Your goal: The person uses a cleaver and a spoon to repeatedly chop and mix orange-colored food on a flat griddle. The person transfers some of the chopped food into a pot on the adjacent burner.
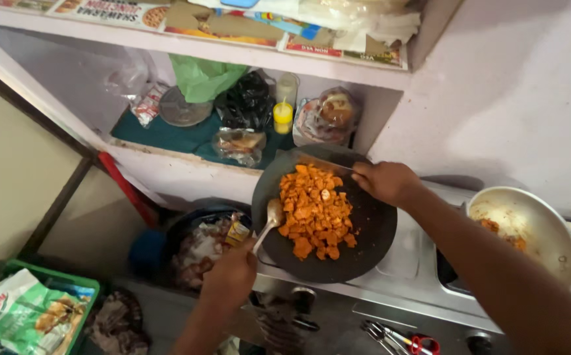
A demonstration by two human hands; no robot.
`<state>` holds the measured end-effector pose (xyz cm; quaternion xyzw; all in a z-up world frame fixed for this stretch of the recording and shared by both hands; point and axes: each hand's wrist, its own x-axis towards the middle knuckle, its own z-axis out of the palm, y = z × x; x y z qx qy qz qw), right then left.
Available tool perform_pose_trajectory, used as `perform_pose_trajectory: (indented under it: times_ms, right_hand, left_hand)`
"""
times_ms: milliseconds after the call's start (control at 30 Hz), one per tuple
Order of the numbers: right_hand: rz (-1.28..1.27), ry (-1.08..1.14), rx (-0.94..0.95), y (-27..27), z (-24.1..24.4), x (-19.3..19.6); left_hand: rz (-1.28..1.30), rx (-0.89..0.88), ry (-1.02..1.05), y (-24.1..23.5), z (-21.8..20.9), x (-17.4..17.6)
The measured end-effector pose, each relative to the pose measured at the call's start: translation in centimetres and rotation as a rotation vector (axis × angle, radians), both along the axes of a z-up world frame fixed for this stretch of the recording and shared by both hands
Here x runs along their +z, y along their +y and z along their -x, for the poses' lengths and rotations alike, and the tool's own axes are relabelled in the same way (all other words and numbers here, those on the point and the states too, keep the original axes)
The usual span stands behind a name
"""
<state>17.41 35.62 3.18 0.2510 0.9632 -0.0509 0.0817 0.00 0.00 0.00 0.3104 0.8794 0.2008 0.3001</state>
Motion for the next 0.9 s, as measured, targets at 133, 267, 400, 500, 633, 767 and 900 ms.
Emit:
perform_pose_trajectory:
  times_ms: [133, 267, 400, 500, 633, 767, 900]
  right_hand:
    - [-0.141, -0.071, 0.242, -0.6, -0.9, 1.9]
    - [-0.265, -0.123, 0.382, -3.5, -4.1, 4.7]
    - [-0.199, -0.253, 0.195, -8.3, -7.1, 5.8]
    - [-0.116, -0.089, -0.031, -11.2, -8.5, 6.5]
    - [0.053, 0.173, -0.387, -14.5, -8.3, 6.8]
    - [0.047, 0.325, -0.494, -18.1, -6.4, 4.2]
    - [0.080, -0.068, -0.465, -21.6, -3.2, 0.5]
  left_hand:
    - [-0.164, -0.044, -0.047, -0.3, -0.7, 1.0]
    - [-0.181, -0.064, -0.004, -0.2, -0.4, 1.0]
    - [-0.166, 0.002, -0.076, -0.3, 0.0, 1.0]
    - [-0.160, -0.015, 0.015, -0.3, 0.0, 0.1]
    - [-0.292, -0.035, -0.004, -1.1, 0.4, -2.1]
    - [-0.410, -0.067, -0.008, -1.6, 0.7, -4.3]
    - [-0.141, -0.085, -0.147, -0.9, 1.2, -4.3]
